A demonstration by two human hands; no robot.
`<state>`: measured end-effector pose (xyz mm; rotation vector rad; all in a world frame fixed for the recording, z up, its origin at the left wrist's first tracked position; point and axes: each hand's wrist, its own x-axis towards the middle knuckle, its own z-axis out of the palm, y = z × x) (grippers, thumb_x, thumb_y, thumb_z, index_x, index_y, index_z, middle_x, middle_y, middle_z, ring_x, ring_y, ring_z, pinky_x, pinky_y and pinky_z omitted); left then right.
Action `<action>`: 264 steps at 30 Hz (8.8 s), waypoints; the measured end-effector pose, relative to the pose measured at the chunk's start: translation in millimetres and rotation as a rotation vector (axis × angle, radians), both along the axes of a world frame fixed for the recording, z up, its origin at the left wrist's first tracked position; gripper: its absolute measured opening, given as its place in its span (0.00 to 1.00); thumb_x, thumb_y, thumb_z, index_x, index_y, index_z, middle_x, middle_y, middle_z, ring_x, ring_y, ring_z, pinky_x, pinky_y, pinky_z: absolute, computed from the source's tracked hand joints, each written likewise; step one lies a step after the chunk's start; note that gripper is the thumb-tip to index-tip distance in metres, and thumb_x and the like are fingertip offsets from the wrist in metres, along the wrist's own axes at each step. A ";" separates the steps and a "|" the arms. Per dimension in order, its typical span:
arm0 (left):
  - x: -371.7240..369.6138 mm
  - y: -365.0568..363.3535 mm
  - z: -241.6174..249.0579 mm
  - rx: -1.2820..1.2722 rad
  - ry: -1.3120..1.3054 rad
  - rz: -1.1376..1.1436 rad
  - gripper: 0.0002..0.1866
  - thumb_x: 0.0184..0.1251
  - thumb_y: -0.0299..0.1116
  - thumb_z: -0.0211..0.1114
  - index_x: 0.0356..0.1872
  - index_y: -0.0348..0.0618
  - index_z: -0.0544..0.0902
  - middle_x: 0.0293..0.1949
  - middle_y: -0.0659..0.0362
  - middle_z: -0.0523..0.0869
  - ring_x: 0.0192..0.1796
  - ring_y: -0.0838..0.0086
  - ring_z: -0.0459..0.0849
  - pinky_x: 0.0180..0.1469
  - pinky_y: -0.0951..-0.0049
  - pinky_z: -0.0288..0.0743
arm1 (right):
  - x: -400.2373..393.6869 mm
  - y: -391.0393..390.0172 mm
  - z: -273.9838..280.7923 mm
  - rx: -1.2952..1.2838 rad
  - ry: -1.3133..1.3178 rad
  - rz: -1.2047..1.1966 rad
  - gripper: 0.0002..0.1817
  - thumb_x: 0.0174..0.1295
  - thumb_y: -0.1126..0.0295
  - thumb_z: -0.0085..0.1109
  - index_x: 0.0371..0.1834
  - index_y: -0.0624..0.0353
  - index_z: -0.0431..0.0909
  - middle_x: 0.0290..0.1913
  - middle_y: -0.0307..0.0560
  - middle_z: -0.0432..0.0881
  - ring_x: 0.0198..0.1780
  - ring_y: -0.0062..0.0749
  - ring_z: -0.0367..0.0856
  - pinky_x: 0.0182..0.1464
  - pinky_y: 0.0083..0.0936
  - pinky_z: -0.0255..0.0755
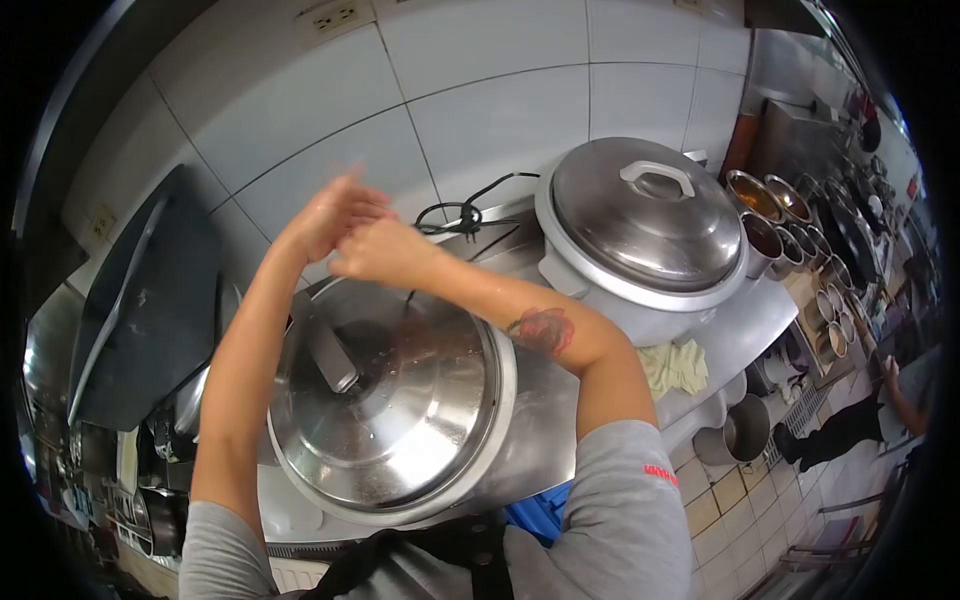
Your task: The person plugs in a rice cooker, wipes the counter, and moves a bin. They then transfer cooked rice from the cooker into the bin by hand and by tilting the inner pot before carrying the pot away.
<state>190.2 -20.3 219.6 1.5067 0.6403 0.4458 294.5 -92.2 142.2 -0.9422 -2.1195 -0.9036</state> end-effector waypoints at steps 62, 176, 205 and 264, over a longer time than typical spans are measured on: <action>5.7 52.2 -31.5 0.199 -0.203 0.100 0.22 0.70 0.44 0.46 0.14 0.52 0.59 0.13 0.68 0.56 0.17 0.80 0.53 0.25 0.77 0.58 | 183.2 66.8 -8.2 -0.624 0.791 -0.586 0.23 0.66 0.50 0.37 0.42 0.54 0.78 0.46 0.53 0.79 0.50 0.49 0.75 0.51 0.39 0.67; -233.8 -97.4 -238.9 -0.212 -0.135 0.287 0.56 0.51 0.74 0.47 0.70 0.44 0.37 0.72 0.49 0.36 0.72 0.47 0.39 0.67 0.44 0.33 | -106.6 -189.5 -192.8 -0.922 1.737 -0.040 0.57 0.58 0.37 0.44 0.65 0.61 0.13 0.70 0.64 0.18 0.72 0.53 0.31 0.47 0.37 0.77; -461.0 -311.7 -368.8 -0.237 0.316 1.097 0.19 0.64 0.52 0.52 0.47 0.51 0.75 0.41 0.63 0.80 0.39 0.75 0.79 0.37 0.72 0.68 | -75.2 -199.8 -327.0 -0.952 1.580 -0.371 0.26 0.50 0.67 0.66 0.49 0.71 0.71 0.34 0.50 0.82 0.32 0.28 0.80 0.33 0.22 0.73; -554.3 -204.6 -251.8 0.225 -0.241 0.938 0.09 0.68 0.32 0.54 0.28 0.42 0.71 0.24 0.65 0.71 0.30 0.83 0.67 0.36 0.79 0.63 | -308.5 -231.5 -339.3 -0.803 0.719 -0.575 0.28 0.53 0.75 0.52 0.61 0.54 0.66 0.67 0.51 0.60 0.69 0.47 0.55 0.67 0.43 0.50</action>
